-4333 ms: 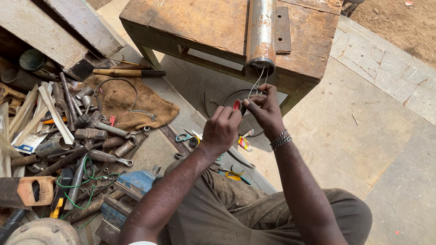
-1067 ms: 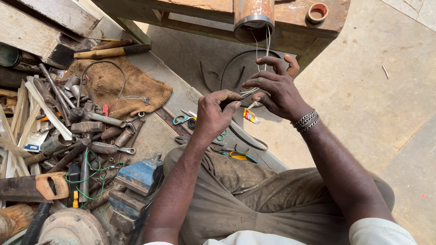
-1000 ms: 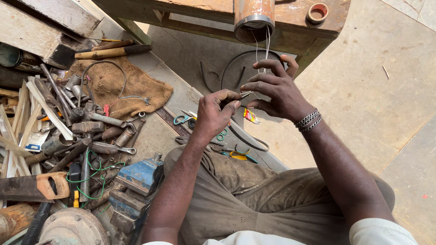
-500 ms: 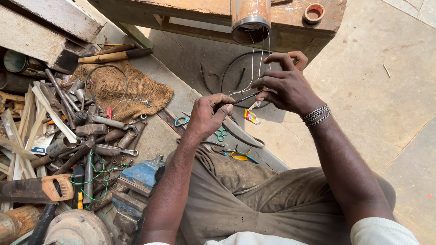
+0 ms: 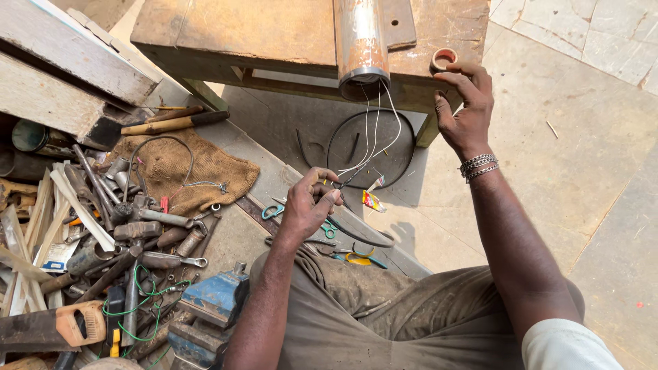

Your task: The person sits on the ground at a workbench and works on the white wires emerging from a cylindrical metal motor housing, twisting and joining the wire ends, wrapping a joint with tape from a tape roll, and trimming or stripping wire with a utility knife. He handles the wires and a dark strap-like part while joining the connections.

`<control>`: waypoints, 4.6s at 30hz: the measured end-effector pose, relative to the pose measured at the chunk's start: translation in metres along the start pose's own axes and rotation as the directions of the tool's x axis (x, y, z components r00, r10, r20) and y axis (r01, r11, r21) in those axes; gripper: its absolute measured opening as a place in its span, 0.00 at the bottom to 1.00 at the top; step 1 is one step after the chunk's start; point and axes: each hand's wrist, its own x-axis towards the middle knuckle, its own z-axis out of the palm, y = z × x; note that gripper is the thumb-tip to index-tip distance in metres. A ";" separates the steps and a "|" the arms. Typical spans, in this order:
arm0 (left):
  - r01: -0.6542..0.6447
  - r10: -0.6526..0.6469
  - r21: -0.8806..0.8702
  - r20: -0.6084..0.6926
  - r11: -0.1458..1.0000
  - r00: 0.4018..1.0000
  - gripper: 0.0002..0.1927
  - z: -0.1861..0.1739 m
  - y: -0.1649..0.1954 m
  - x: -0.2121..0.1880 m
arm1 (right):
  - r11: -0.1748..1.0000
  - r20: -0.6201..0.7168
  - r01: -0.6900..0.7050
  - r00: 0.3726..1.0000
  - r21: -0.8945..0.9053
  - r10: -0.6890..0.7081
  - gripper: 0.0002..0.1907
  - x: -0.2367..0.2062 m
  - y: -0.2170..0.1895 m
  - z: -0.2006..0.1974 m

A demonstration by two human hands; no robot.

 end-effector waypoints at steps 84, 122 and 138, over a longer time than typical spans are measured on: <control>-0.290 0.298 0.068 -0.202 0.955 0.933 0.07 0.051 0.011 0.003 | 0.559 0.609 -0.605 0.765 0.566 0.211 0.29 -0.125 -0.045 0.049; -0.347 0.371 0.159 -0.156 0.924 0.916 0.08 0.053 0.029 0.005 | 0.652 0.559 -0.524 0.809 0.547 0.181 0.29 -0.119 -0.051 0.028; -0.343 0.359 0.240 -0.023 0.908 0.933 0.08 0.051 0.037 0.001 | 0.526 0.596 -0.622 0.764 0.580 0.246 0.19 -0.120 -0.038 0.023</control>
